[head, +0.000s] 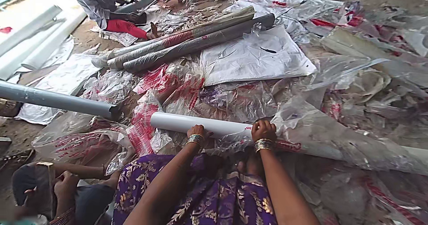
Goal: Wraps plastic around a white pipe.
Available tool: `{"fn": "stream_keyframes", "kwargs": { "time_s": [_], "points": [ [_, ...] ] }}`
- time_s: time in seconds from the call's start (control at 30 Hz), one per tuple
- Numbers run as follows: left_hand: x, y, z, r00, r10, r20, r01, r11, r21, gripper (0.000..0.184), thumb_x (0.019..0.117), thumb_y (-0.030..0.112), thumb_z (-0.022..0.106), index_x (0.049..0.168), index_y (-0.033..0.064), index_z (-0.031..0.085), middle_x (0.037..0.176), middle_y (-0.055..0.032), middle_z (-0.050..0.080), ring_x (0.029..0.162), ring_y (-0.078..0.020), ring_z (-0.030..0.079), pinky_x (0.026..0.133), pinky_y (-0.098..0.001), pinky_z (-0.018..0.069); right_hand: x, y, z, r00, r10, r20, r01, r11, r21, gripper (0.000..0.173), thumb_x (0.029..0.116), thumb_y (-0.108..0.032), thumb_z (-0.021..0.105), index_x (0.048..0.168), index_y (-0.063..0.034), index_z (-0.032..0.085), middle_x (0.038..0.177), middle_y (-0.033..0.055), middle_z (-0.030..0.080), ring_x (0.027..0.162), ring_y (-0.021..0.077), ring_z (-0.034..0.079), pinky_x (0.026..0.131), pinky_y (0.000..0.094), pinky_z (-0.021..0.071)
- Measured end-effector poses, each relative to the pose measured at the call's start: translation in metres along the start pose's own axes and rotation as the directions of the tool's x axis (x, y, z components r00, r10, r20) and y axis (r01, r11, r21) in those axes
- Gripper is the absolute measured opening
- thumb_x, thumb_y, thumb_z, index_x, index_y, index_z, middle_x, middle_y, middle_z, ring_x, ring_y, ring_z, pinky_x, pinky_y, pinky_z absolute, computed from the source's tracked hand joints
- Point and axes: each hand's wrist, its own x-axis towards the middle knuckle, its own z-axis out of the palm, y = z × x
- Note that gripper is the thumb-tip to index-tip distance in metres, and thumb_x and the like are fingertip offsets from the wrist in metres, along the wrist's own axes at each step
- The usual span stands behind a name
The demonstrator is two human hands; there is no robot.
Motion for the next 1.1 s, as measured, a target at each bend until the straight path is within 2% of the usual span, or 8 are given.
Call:
{"fn": "stream_keyframes", "kwargs": {
  "time_s": [0.13, 0.27, 0.37, 0.47, 0.57, 0.8, 0.93, 1.1],
  "points": [
    [-0.004, 0.011, 0.0, 1.0, 0.003, 0.029, -0.003, 1.0, 0.0, 0.054, 0.1035, 0.043, 0.058, 0.129, -0.0042, 0.064, 0.139, -0.0258, 0.061, 0.133, -0.0409, 0.057, 0.105, -0.062, 0.0472, -0.001, 0.001, 0.002, 1.0, -0.004, -0.028, 0.004, 1.0, 0.001, 0.034, 0.1034, -0.021, 0.051, 0.112, 0.0035, 0.072, 0.124, 0.027, 0.068, 0.122, 0.0455, 0.061, 0.104, 0.0563, 0.0451],
    [-0.001, 0.005, -0.005, 0.998, 0.038, 0.051, -0.038, 0.999, -0.008, 0.04, 0.1031, 0.03, 0.058, 0.124, -0.0036, 0.066, 0.137, -0.0257, 0.062, 0.133, -0.0411, 0.057, 0.104, -0.0625, 0.0473, -0.001, 0.001, 0.002, 0.999, -0.008, -0.044, 0.009, 1.0, 0.011, 0.033, 0.1031, -0.02, 0.051, 0.112, 0.0038, 0.073, 0.123, 0.0279, 0.068, 0.121, 0.0465, 0.062, 0.104, 0.0569, 0.0452],
    [0.002, 0.002, -0.004, 0.998, 0.026, 0.06, -0.025, 0.999, -0.022, 0.039, 0.1032, 0.031, 0.056, 0.121, -0.0019, 0.068, 0.136, -0.0246, 0.063, 0.132, -0.0396, 0.058, 0.104, -0.061, 0.0478, -0.002, 0.001, 0.004, 0.999, -0.001, -0.047, 0.001, 1.0, -0.001, 0.033, 0.1028, -0.022, 0.052, 0.112, 0.0025, 0.073, 0.123, 0.0269, 0.068, 0.12, 0.0459, 0.062, 0.102, 0.057, 0.0474],
    [0.004, 0.001, -0.003, 0.999, -0.013, 0.051, 0.015, 0.999, -0.03, 0.045, 0.1025, 0.038, 0.057, 0.119, -0.0014, 0.069, 0.134, -0.0239, 0.064, 0.131, -0.0382, 0.059, 0.104, -0.0594, 0.0486, 0.0, 0.0, 0.007, 0.998, 0.004, -0.058, -0.005, 1.0, -0.022, 0.032, 0.1018, -0.022, 0.052, 0.108, 0.0003, 0.074, 0.12, 0.0231, 0.07, 0.119, 0.042, 0.064, 0.099, 0.0549, 0.0491],
    [0.002, 0.007, -0.001, 0.999, -0.029, 0.034, 0.031, 0.999, -0.042, 0.053, 0.101, 0.045, 0.06, 0.119, -0.0044, 0.068, 0.134, -0.0263, 0.064, 0.131, -0.0398, 0.059, 0.104, -0.0586, 0.0487, 0.001, -0.001, 0.0, 0.999, 0.049, -0.005, -0.049, 0.998, -0.03, 0.034, 0.1026, -0.025, 0.05, 0.113, -0.0031, 0.075, 0.125, 0.0186, 0.07, 0.125, 0.0382, 0.061, 0.103, 0.0513, 0.0485],
    [-0.003, 0.017, 0.011, 0.999, 0.049, -0.016, -0.047, 0.992, 0.114, 0.039, 0.0978, 0.029, 0.065, 0.12, -0.0025, 0.069, 0.132, -0.0241, 0.066, 0.128, -0.0411, 0.061, 0.099, -0.0604, 0.051, 0.003, -0.003, -0.006, 0.993, 0.09, 0.076, -0.088, 0.996, -0.023, 0.037, 0.1036, -0.027, 0.049, 0.119, -0.0046, 0.074, 0.131, 0.016, 0.068, 0.132, 0.0349, 0.057, 0.107, 0.0488, 0.0472],
    [-0.002, 0.02, 0.014, 0.995, 0.09, -0.04, -0.083, 0.985, 0.152, 0.044, 0.0963, 0.036, 0.064, 0.118, -0.0016, 0.07, 0.13, -0.0225, 0.067, 0.127, -0.0401, 0.061, 0.102, -0.06, 0.0487, 0.002, -0.003, -0.002, 0.993, 0.101, 0.054, -0.099, 0.995, -0.029, 0.036, 0.1029, -0.029, 0.05, 0.118, -0.0069, 0.075, 0.129, 0.0153, 0.068, 0.13, 0.0354, 0.059, 0.1, 0.0499, 0.0523],
    [0.001, 0.019, 0.014, 0.992, 0.117, -0.049, -0.105, 0.976, 0.192, 0.043, 0.0979, 0.037, 0.061, 0.118, 0.0005, 0.071, 0.129, -0.0198, 0.069, 0.126, -0.0372, 0.063, 0.104, -0.0578, 0.0482, 0.003, -0.003, -0.002, 0.993, 0.098, 0.059, -0.096, 0.995, -0.039, 0.036, 0.1027, -0.028, 0.05, 0.118, -0.0075, 0.075, 0.129, 0.0152, 0.068, 0.13, 0.0352, 0.059, 0.101, 0.0499, 0.0513]
  ]
}}
